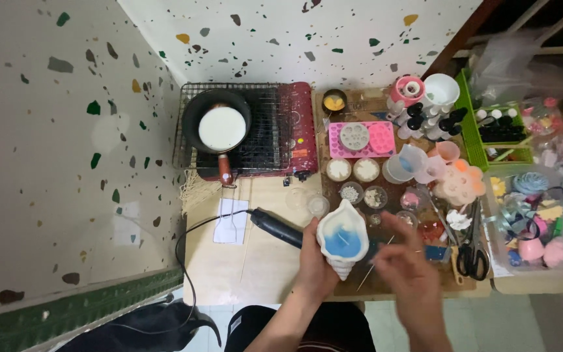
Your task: Decorating a shell-shaped candle by adding wax ornaments and beads using a heat gun and a stick.
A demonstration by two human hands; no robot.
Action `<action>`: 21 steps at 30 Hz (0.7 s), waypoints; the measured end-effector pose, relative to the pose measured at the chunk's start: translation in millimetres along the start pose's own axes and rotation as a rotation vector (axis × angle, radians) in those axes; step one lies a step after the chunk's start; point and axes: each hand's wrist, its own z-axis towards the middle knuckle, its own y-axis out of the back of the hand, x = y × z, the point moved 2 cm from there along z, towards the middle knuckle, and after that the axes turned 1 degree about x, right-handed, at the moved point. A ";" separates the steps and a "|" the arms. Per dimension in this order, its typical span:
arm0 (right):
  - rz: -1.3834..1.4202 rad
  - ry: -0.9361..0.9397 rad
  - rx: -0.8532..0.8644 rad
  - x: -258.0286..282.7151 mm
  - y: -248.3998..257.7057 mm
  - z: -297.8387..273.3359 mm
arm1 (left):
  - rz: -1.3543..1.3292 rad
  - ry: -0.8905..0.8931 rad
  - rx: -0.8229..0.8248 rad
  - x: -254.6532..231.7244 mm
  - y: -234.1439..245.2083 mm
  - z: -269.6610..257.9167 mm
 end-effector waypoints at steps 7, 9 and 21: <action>-0.173 0.149 0.061 30.9 -39.0 5.7 | -0.086 -0.033 0.054 9.4 9.1 1.6; -0.340 0.141 0.021 36.3 -42.6 7.1 | -0.117 -0.057 0.091 12.6 16.9 4.3; -0.821 0.445 -0.079 56.2 -67.3 -2.8 | -0.022 -0.106 -0.035 8.6 11.0 -5.0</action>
